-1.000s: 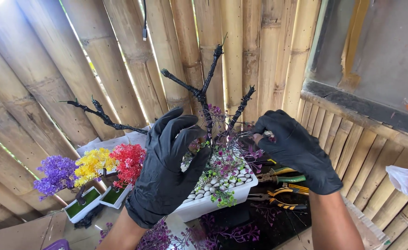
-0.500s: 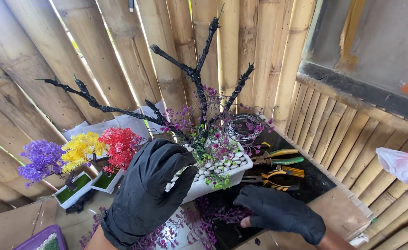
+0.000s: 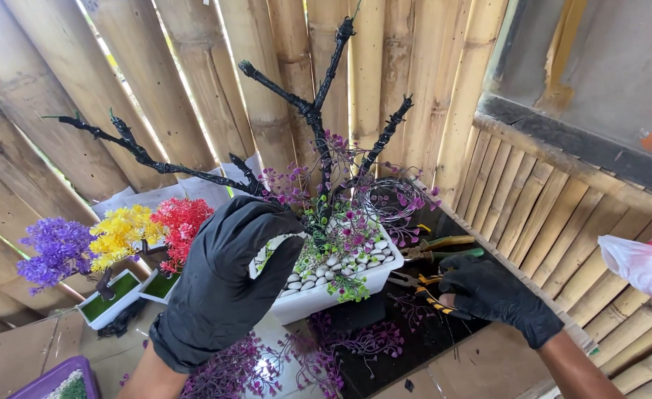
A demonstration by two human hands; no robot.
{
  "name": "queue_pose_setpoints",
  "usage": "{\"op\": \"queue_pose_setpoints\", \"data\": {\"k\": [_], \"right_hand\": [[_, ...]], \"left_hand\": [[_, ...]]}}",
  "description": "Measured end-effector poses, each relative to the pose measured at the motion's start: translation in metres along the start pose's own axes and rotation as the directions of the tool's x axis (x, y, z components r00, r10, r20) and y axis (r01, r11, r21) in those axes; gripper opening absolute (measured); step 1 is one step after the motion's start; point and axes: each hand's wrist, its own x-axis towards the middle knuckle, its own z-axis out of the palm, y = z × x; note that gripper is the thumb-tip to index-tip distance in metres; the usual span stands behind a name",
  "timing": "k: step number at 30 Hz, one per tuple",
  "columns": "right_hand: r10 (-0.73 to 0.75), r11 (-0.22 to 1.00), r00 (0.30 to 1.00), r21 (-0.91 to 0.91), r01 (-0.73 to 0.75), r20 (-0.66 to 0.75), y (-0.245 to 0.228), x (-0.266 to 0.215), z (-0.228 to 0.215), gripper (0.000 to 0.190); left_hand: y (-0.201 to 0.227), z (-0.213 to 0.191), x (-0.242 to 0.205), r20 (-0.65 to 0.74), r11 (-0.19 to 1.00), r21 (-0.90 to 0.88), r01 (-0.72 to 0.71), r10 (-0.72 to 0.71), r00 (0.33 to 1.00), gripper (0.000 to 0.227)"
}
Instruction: The person arranges purple artificial foliage onto a black bonsai tree structure placed in a white rectangular pot filled with white stones. They use wire to secure the foliage to the branches and use pliers to cut the wire and adjust the placement of the leaves.
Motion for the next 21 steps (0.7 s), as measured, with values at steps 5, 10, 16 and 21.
{"op": "queue_pose_setpoints", "data": {"k": [5, 10, 16, 21], "right_hand": [[-0.208, 0.951, 0.959, -0.269, 0.153, -0.190, 0.020, 0.002, 0.039, 0.050], [-0.351, 0.919, 0.886, -0.294, 0.263, -0.303, 0.018, 0.011, 0.048, 0.024], [-0.223, 0.967, 0.868, 0.016, 0.256, -0.443, 0.004, 0.000, 0.035, 0.024], [-0.156, 0.951, 0.812, 0.137, 0.278, -0.562, -0.006, -0.028, 0.009, 0.025]], "left_hand": [[-0.011, 0.008, 0.012, -0.068, 0.995, -0.042, -0.086, 0.083, 0.994, 0.004], [-0.019, 0.012, 0.036, -0.082, 0.994, 0.012, -0.112, 0.112, 0.990, 0.009], [-0.038, 0.034, 0.076, -0.116, 0.970, 0.086, -0.228, 0.237, 0.965, 0.021], [-0.078, 0.083, 0.105, -0.109, 0.957, 0.157, -0.245, 0.264, 0.958, 0.051]]}}
